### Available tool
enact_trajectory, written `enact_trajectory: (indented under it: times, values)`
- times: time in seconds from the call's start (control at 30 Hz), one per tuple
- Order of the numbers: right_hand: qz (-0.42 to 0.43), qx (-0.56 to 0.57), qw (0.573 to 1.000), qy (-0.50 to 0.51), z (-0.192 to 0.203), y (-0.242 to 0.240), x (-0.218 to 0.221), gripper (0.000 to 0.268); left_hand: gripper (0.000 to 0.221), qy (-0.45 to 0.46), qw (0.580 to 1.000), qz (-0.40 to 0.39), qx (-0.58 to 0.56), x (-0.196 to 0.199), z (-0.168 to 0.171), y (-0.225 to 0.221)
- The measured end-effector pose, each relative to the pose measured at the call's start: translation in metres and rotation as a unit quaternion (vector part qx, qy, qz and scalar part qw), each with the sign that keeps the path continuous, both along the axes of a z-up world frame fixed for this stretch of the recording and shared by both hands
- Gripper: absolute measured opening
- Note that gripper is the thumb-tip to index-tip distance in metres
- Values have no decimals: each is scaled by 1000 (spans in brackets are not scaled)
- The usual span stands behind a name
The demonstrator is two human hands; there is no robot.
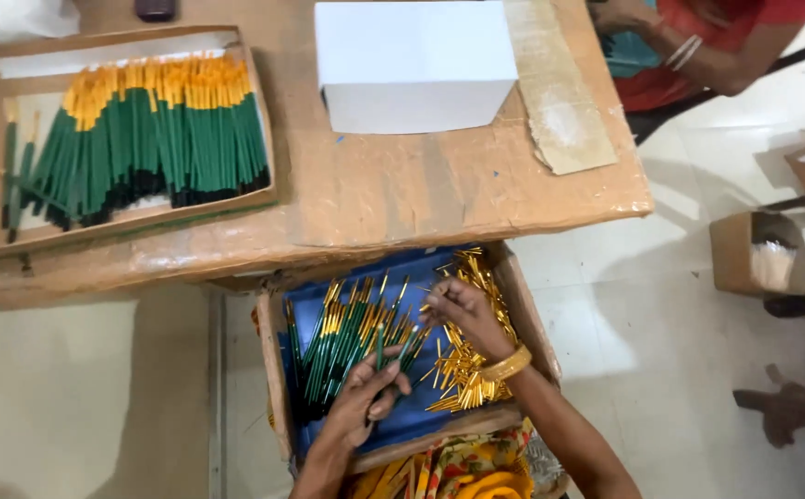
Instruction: The person assembles paintbrushes by inserting handles into metal ferrules and packs components into boxes.
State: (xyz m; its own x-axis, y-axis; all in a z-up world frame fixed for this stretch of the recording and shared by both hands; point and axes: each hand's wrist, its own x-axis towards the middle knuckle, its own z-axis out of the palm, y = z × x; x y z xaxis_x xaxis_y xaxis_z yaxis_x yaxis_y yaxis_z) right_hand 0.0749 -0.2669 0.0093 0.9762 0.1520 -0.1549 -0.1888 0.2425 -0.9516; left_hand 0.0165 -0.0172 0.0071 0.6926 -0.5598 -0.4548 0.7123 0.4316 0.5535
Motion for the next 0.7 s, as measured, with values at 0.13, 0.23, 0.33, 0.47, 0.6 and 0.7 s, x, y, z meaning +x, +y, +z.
enact_trajectory:
  times: [0.13, 0.23, 0.33, 0.47, 0.6, 0.7]
  values:
    - [29, 62, 995, 68, 15, 0, -8, 10, 42, 9, 999, -7, -43, 4, 5, -9]
    - [48, 133, 987, 77, 18, 1, -11, 9, 41, 36, 998, -7, -50, 5, 12, -7]
    - [46, 112, 989, 88, 19, -2, -11, 10, 36, 70, 992, -10, -105, 5, 7, -6]
    - [63, 41, 997, 34, -13, -4, -21, 12, 31, 11, 1000, -13, -21, 0, -2, -12]
    - [60, 13, 992, 112, -16, 1, -37, 15, 31, -162, 966, -50, 193, -9, 22, -11]
    - [177, -140, 962, 151, -29, -8, -31, 17, 31, -324, 885, -74, 326, -21, 7, 3]
